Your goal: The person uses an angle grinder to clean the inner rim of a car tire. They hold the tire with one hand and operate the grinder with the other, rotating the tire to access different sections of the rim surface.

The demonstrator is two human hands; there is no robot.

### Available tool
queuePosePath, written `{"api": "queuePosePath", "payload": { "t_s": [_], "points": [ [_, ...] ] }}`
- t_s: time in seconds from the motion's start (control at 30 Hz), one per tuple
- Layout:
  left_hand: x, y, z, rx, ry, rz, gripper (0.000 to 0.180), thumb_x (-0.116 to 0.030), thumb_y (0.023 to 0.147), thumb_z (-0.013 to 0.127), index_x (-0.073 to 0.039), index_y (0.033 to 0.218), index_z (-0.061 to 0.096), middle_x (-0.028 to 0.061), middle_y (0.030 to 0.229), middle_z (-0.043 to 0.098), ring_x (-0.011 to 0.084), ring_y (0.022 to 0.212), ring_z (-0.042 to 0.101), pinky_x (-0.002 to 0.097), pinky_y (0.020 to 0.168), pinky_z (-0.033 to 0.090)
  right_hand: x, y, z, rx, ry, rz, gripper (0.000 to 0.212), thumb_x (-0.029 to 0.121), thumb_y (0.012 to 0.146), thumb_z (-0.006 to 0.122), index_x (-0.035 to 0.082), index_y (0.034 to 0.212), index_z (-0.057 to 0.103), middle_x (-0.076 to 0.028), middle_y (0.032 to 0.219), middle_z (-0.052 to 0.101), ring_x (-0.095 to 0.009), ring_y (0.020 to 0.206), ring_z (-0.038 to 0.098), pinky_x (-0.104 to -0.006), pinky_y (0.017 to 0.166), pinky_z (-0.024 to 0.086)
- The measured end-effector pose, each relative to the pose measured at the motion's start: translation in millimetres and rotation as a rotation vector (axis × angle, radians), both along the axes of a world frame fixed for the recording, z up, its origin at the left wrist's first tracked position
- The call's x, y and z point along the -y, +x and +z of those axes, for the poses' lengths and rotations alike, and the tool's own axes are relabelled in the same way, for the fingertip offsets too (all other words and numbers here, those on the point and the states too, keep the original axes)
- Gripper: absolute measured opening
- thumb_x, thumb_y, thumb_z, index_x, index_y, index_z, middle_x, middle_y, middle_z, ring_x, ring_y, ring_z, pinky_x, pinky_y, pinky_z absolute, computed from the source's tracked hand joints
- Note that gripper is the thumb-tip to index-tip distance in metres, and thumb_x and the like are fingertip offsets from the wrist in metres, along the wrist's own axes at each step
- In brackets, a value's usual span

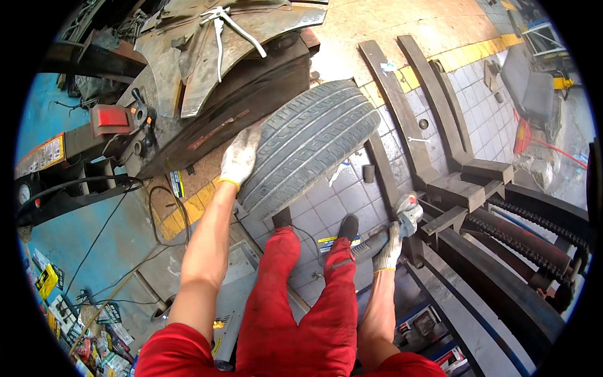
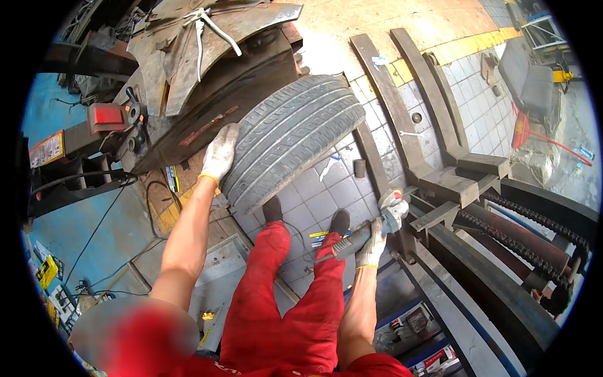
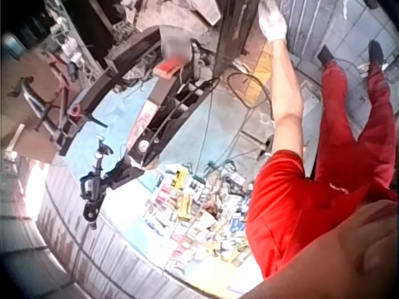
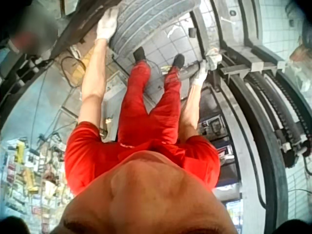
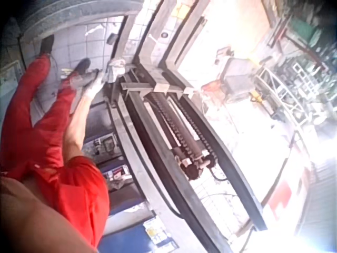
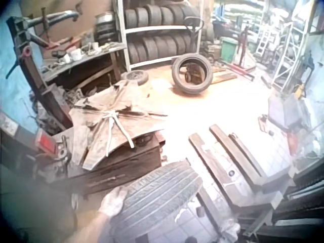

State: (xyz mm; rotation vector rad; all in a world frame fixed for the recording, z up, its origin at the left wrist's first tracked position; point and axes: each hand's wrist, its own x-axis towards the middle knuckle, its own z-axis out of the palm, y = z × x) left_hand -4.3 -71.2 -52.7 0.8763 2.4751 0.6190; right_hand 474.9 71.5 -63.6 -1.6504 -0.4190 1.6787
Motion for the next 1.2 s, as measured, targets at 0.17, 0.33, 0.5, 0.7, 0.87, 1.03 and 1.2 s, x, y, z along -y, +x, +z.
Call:
{"api": "queuePosePath", "payload": {
  "t_s": [0.17, 0.33, 0.5, 0.7, 0.87, 1.03, 1.2],
  "points": [
    [-19.6, 16.0, 9.5, -0.046, 0.021, -0.056, 0.052, -0.047, 0.111, 0.041, -0.014, 0.145, 0.062, 0.0238, 0.150, 0.060, 0.0443, 0.136, 0.058, 0.0518, 0.113, 0.047, 22.3, -42.0, 31.2, -0.211, 0.103, 0.058, 0.032, 0.037, 0.101, 0.073, 0.010, 0.116, 0.064, -0.010, 0.096, 0.070, -0.031, 0.083, 0.071, -0.0520, 0.083, 0.063],
    [-43.3, 43.1, 39.8, 0.118, 0.021, 0.039, 0.056, -0.052, 0.111, 0.044, -0.010, 0.143, 0.063, 0.0247, 0.144, 0.063, 0.0451, 0.134, 0.059, 0.0520, 0.112, 0.047, 15.3, -108.3, 87.5, -0.243, 0.218, 0.244, 0.042, 0.034, 0.098, 0.077, 0.002, 0.120, 0.062, -0.014, 0.102, 0.070, -0.032, 0.088, 0.073, -0.0515, 0.087, 0.064],
    [-33.8, 46.1, 6.0, 0.235, 0.187, -0.031, 0.062, -0.056, 0.111, 0.042, -0.008, 0.145, 0.062, 0.0255, 0.147, 0.061, 0.0448, 0.138, 0.056, 0.0514, 0.115, 0.044, -15.3, -185.6, 108.3, -0.243, 0.382, 0.353, 0.049, 0.023, 0.095, 0.079, 0.000, 0.131, 0.055, -0.014, 0.098, 0.069, -0.031, 0.089, 0.072, -0.0573, 0.098, 0.059],
    [-49.3, 11.2, 27.6, 0.786, 0.205, 0.016, 0.058, -0.043, 0.116, 0.039, -0.009, 0.162, 0.051, 0.0193, 0.167, 0.048, 0.0292, 0.155, 0.046, 0.0364, 0.128, 0.031, -44.7, -215.0, 95.2, -0.176, 0.456, 0.381, 0.045, 0.011, 0.093, 0.077, 0.001, 0.134, 0.060, -0.011, 0.106, 0.074, -0.023, 0.091, 0.072, -0.0387, 0.088, 0.059],
    [-38.4, -4.6, 14.3, 1.127, 0.383, 0.104, 0.058, -0.036, 0.113, 0.055, -0.006, 0.163, 0.050, 0.0133, 0.169, 0.048, 0.0228, 0.157, 0.042, 0.0348, 0.129, 0.029, -54.6, -210.2, 72.6, -0.104, 0.410, 0.484, 0.048, 0.005, 0.091, 0.078, 0.001, 0.136, 0.060, -0.012, 0.108, 0.075, -0.023, 0.093, 0.072, -0.0368, 0.088, 0.059],
    [-36.5, 1.1, 10.8, 1.150, 0.393, 0.053, 0.057, -0.038, 0.112, 0.056, -0.007, 0.161, 0.053, 0.0119, 0.166, 0.052, 0.0231, 0.152, 0.047, 0.0347, 0.127, 0.032, -54.8, -210.1, 76.4, -0.079, 0.446, 0.519, 0.049, 0.002, 0.092, 0.076, 0.001, 0.138, 0.061, -0.012, 0.110, 0.075, -0.025, 0.094, 0.073, -0.0390, 0.090, 0.059],
    [-27.0, 15.1, -14.3, 1.056, 0.341, 0.142, 0.056, -0.046, 0.111, 0.055, -0.009, 0.153, 0.062, 0.0137, 0.155, 0.063, 0.0233, 0.142, 0.057, 0.0349, 0.120, 0.040, -54.8, -200.3, 78.9, -0.004, 0.448, 0.507, 0.046, 0.004, 0.092, 0.077, 0.000, 0.135, 0.062, -0.011, 0.109, 0.075, -0.024, 0.093, 0.073, -0.0378, 0.088, 0.058]
  ]
}}
